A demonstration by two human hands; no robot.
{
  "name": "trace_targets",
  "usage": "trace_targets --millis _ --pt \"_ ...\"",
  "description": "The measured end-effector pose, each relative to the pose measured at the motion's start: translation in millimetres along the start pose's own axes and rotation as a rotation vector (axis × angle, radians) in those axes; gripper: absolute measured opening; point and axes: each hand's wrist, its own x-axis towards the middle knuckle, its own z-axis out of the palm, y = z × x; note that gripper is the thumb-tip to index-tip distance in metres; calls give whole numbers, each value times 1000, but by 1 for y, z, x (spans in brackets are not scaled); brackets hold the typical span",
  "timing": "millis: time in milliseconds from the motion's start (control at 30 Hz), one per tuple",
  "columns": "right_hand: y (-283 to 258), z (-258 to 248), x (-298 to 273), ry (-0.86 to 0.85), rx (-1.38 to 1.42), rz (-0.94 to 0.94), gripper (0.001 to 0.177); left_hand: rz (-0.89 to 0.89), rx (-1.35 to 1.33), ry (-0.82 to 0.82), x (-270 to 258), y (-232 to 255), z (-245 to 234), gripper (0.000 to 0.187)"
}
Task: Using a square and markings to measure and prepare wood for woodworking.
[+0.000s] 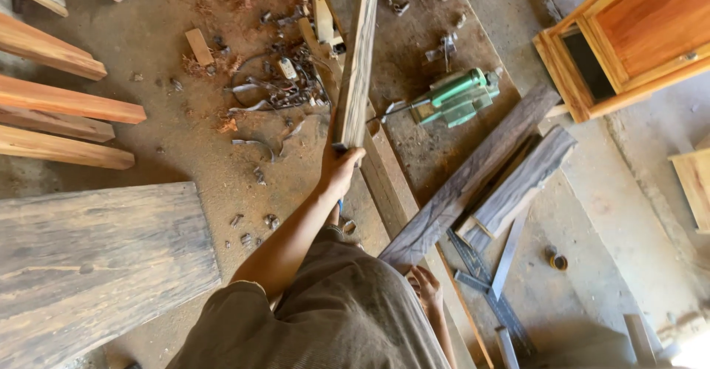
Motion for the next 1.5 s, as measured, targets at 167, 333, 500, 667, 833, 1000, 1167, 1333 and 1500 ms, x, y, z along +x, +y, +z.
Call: trace_targets --millis 167,333,500,667,833,1000,1167,1333,1500 --pt "-14 8 -33 9 -9 11 52 577 1156 -105 9 -43 -37 86" --pt "-17 14 -46 22 11 8 52 541 1228 -120 8 -64 -44 87" --pt "-12 17 -50 36 33 0 53 565 1511 -76 2 -58 -54 99" --pt "-9 16 -49 24 18 44 55 752 2046 -234 9 -52 -91 97" --pt "-21 12 -53 13 -22 24 56 658 1850 -155 1 -49 -93 105" --pt "-25 9 -48 7 -20 27 57 249 1560 47 1 -42 -83 122" --pt "-26 6 -44 8 -59 9 60 -236 880 -240 23 -44 -89 145" --pt "-25 5 -41 13 -55 8 61 -337 866 49 43 -104 -84 68" --pt "-19 5 -39 15 -68 -10 60 -430 379 146 10 -52 3 58"
